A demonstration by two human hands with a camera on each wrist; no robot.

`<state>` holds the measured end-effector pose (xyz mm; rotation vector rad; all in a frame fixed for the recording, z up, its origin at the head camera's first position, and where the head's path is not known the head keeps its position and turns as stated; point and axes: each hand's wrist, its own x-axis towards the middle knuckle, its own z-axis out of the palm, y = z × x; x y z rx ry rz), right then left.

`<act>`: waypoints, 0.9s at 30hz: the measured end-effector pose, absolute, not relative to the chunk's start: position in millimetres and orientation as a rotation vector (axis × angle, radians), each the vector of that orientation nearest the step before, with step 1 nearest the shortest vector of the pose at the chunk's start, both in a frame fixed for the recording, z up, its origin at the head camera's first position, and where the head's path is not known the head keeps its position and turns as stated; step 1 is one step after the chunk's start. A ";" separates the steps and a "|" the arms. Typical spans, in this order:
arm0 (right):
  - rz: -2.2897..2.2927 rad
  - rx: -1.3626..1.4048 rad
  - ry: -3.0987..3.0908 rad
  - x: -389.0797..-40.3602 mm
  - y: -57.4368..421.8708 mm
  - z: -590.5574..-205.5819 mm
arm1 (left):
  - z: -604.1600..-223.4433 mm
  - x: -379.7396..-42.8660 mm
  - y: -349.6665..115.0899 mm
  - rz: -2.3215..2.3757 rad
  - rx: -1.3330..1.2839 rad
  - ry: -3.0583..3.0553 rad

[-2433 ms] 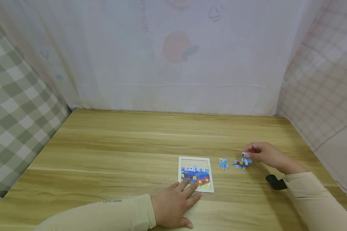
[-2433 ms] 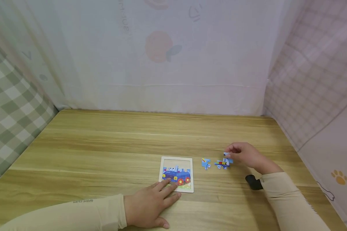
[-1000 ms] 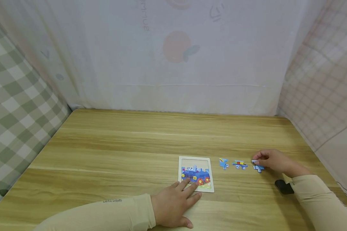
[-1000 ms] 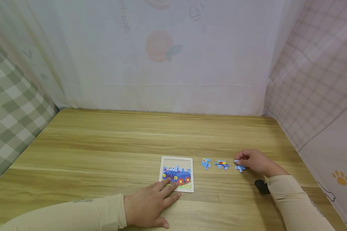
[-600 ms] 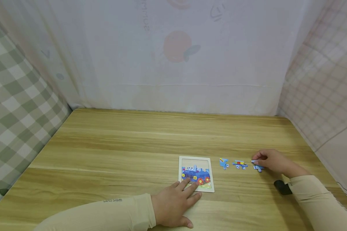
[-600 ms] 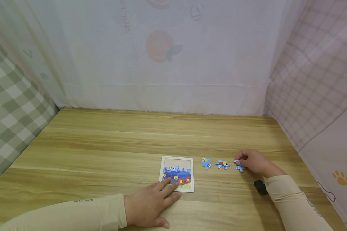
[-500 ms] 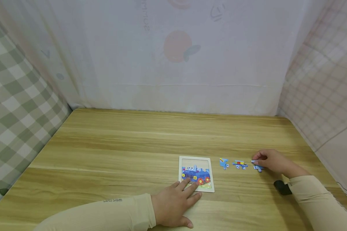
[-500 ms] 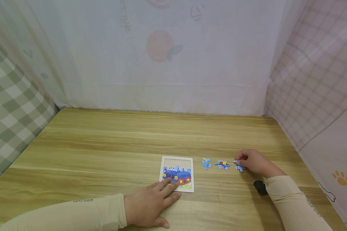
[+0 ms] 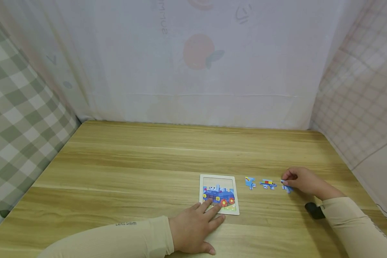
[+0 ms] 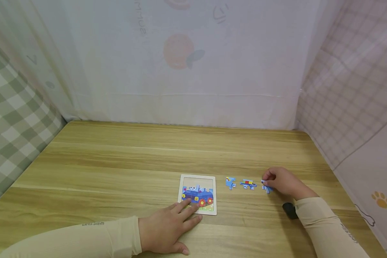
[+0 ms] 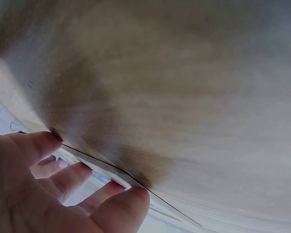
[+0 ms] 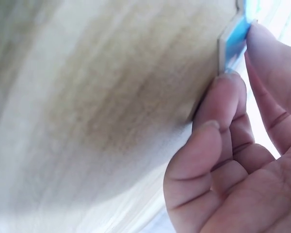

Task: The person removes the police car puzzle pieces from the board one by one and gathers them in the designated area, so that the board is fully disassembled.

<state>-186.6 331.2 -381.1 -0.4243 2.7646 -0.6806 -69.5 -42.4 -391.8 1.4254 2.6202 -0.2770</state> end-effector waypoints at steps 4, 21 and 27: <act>-0.688 -0.427 2.759 -186.9 331.3 -381.2 | -392.3 -69.6 -42.1 -0.273 1.423 2.617; -0.796 -0.446 2.769 -181.0 283.4 -359.0 | -394.0 -71.0 -43.2 -0.236 1.414 2.619; -0.899 -0.515 2.707 -177.8 252.7 -354.7 | -395.8 -71.2 -42.8 -0.239 1.432 2.652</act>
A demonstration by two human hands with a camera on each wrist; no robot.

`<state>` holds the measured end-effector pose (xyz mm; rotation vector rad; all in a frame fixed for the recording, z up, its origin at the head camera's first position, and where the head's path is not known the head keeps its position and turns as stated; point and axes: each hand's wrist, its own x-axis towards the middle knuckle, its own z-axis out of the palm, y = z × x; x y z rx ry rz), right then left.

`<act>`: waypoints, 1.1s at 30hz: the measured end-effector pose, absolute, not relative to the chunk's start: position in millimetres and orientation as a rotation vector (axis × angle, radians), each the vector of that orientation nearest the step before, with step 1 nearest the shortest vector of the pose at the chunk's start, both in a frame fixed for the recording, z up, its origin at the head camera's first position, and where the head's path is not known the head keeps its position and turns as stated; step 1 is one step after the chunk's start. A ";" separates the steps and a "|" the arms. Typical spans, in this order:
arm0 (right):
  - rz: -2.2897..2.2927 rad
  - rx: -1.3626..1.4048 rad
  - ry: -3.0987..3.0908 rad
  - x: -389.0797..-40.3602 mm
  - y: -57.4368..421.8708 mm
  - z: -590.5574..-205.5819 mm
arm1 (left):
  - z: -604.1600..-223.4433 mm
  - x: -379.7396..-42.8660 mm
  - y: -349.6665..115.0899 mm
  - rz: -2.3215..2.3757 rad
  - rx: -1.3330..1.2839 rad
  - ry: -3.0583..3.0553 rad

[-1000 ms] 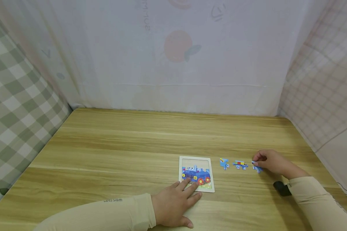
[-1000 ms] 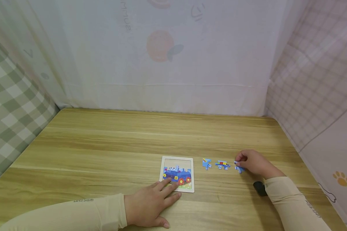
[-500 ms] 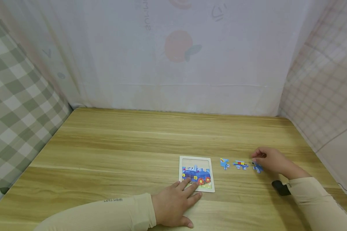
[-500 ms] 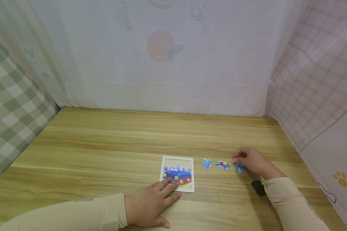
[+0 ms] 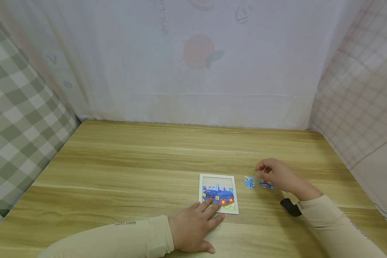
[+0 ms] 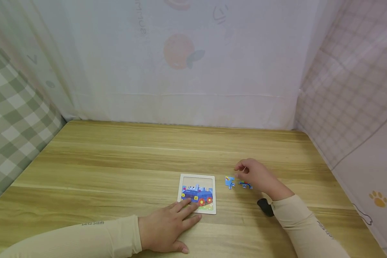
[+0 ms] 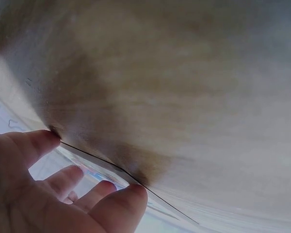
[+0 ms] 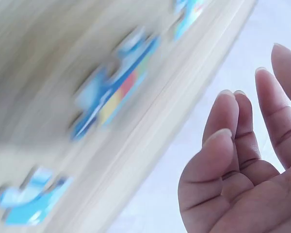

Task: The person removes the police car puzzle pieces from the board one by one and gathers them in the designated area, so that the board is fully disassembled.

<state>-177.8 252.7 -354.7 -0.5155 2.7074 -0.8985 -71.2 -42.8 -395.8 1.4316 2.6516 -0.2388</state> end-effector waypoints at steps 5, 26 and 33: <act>-0.894 -0.563 2.714 -174.7 230.9 -351.0 | -396.0 -71.1 -42.5 -0.229 1.434 2.652; -0.893 -0.738 2.624 -172.4 163.7 -358.6 | -395.6 -64.5 -44.7 -0.362 1.485 2.708; -0.866 -0.753 2.602 -172.4 147.9 -363.8 | -395.8 -62.8 -43.5 -0.376 1.494 2.701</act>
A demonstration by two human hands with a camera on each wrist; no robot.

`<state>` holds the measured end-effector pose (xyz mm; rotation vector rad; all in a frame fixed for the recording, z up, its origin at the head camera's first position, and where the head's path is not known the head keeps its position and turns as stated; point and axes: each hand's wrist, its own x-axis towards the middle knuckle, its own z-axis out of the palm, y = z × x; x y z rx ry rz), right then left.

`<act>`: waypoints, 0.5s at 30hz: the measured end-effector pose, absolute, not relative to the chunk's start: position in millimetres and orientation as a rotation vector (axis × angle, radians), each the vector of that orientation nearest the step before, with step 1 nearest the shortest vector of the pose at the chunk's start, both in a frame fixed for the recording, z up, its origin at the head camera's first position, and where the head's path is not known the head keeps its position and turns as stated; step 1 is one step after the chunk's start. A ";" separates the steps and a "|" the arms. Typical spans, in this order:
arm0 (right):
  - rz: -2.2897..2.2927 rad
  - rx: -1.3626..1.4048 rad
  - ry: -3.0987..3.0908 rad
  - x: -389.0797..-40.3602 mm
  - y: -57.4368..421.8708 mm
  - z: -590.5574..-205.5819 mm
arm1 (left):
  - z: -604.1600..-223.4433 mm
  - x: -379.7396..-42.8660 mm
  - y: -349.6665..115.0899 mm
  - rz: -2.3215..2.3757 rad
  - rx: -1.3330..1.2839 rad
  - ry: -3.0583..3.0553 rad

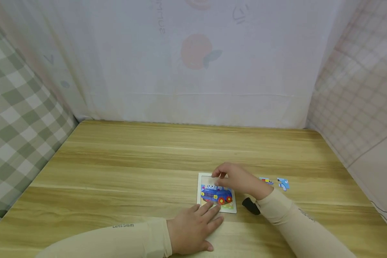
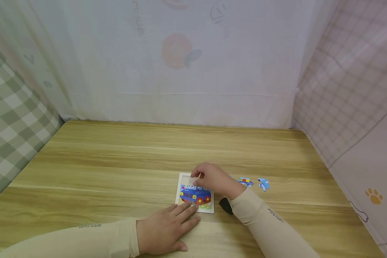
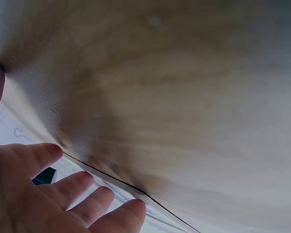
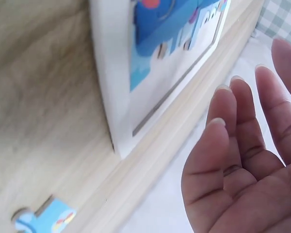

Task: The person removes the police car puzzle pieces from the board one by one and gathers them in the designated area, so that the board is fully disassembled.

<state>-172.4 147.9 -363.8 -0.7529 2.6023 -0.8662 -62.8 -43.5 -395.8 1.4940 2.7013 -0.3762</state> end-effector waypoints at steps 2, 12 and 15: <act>-0.863 -0.747 2.584 -172.4 143.6 -364.7 | -395.9 -62.5 -43.4 -0.380 1.504 2.698; -0.814 -0.781 2.562 -174.4 126.8 -371.9 | -397.3 -59.3 -43.7 -0.411 1.530 2.747; -0.763 -0.801 2.566 -174.7 123.5 -373.3 | -397.0 -59.6 -43.6 -0.398 1.535 2.742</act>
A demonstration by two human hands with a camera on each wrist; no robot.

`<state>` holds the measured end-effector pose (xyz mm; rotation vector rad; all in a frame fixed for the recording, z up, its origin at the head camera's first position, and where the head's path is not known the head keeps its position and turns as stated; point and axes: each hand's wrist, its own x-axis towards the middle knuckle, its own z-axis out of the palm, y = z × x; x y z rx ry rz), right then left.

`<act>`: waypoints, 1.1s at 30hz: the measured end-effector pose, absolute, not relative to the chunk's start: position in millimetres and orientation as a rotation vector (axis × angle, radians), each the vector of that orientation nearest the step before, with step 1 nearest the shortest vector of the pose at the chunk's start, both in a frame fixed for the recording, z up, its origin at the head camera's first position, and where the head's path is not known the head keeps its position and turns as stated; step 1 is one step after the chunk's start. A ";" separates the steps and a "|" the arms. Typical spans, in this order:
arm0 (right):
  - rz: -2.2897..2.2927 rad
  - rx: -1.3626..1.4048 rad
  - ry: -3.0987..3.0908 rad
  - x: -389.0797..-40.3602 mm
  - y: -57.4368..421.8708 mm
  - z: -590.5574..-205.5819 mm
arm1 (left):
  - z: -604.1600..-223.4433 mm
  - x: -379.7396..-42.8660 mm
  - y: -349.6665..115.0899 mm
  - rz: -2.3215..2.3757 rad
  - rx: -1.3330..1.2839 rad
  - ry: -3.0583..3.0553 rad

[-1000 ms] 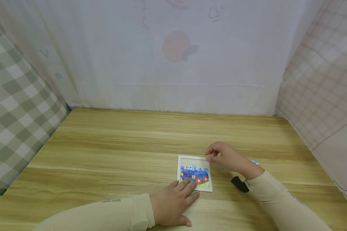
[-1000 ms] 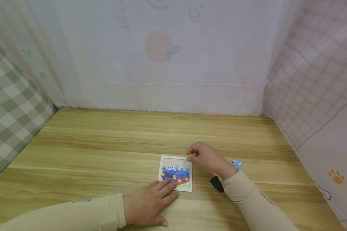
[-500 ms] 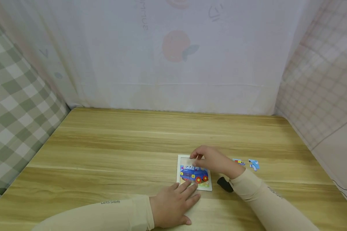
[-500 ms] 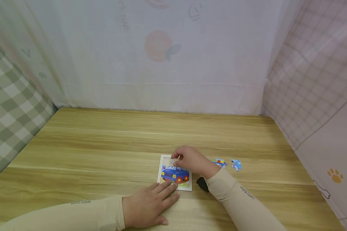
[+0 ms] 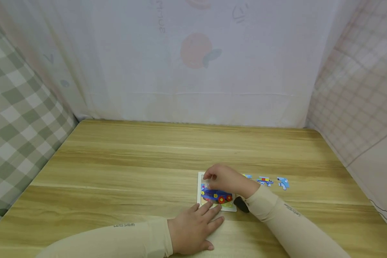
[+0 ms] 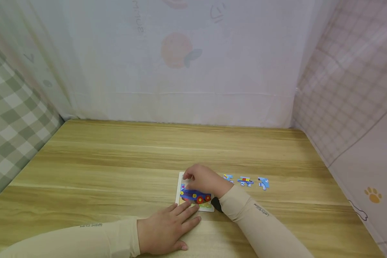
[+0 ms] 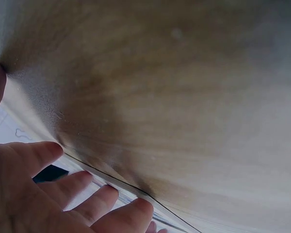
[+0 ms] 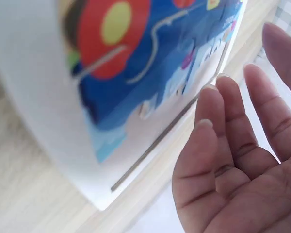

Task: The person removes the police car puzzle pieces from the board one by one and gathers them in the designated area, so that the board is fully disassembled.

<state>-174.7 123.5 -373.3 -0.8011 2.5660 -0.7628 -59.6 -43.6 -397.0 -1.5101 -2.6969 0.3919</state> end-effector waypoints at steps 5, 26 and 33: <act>-0.691 -0.846 2.574 -174.5 118.4 -374.3 | -397.1 -60.3 -43.7 0.373 -1.524 -2.693; -0.578 -0.708 2.593 -166.3 102.5 -374.9 | -397.7 -60.0 -42.8 0.376 -1.488 -2.698; -0.578 -0.667 2.583 -167.1 101.0 -376.8 | -395.9 -61.9 -42.3 0.343 -1.507 -2.760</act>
